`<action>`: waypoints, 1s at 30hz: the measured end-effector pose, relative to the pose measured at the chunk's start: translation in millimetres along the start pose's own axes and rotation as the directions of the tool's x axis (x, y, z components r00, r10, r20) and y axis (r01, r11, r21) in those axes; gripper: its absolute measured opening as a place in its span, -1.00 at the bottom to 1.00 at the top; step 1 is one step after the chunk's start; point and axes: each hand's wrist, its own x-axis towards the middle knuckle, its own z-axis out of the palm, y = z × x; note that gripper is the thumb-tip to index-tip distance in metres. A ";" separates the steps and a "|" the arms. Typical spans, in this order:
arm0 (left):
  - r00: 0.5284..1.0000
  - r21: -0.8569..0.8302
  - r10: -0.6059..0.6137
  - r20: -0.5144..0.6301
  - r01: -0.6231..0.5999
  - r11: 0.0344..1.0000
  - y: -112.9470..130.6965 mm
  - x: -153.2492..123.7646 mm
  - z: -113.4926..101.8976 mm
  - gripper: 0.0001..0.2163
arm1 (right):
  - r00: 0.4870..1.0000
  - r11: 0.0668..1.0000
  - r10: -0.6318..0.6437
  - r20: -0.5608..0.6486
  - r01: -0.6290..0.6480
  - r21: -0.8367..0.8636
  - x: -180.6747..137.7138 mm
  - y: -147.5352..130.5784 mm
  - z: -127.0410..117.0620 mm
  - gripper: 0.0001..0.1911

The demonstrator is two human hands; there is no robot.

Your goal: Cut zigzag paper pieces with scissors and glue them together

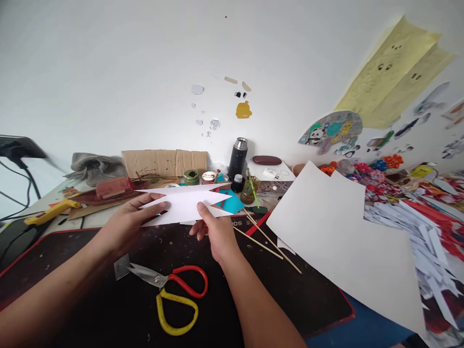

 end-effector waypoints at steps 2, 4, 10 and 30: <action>0.999 -0.039 -0.017 0.029 0.018 0.999 -3.2 1.0 2.0 -0.50 | 1.000 1.000 -0.005 -0.002 0.005 -0.008 -0.5 -0.1 0.3 -0.37; 0.999 -0.071 -0.008 0.037 0.011 0.997 -6.9 2.6 2.7 -0.52 | 1.000 1.000 -0.014 -0.006 0.014 -0.011 -1.1 -0.3 0.8 -0.36; 1.000 -0.091 0.008 0.013 -0.007 0.996 -12.6 5.1 3.1 -0.52 | 1.000 1.000 -0.013 -0.021 0.012 -0.025 -2.0 -2.3 2.0 -0.30; 0.999 -0.135 0.042 0.013 -0.040 0.990 -14.4 7.4 4.0 -0.54 | 0.997 0.999 -0.003 -0.072 -0.001 -0.054 -3.4 -6.6 4.1 -0.25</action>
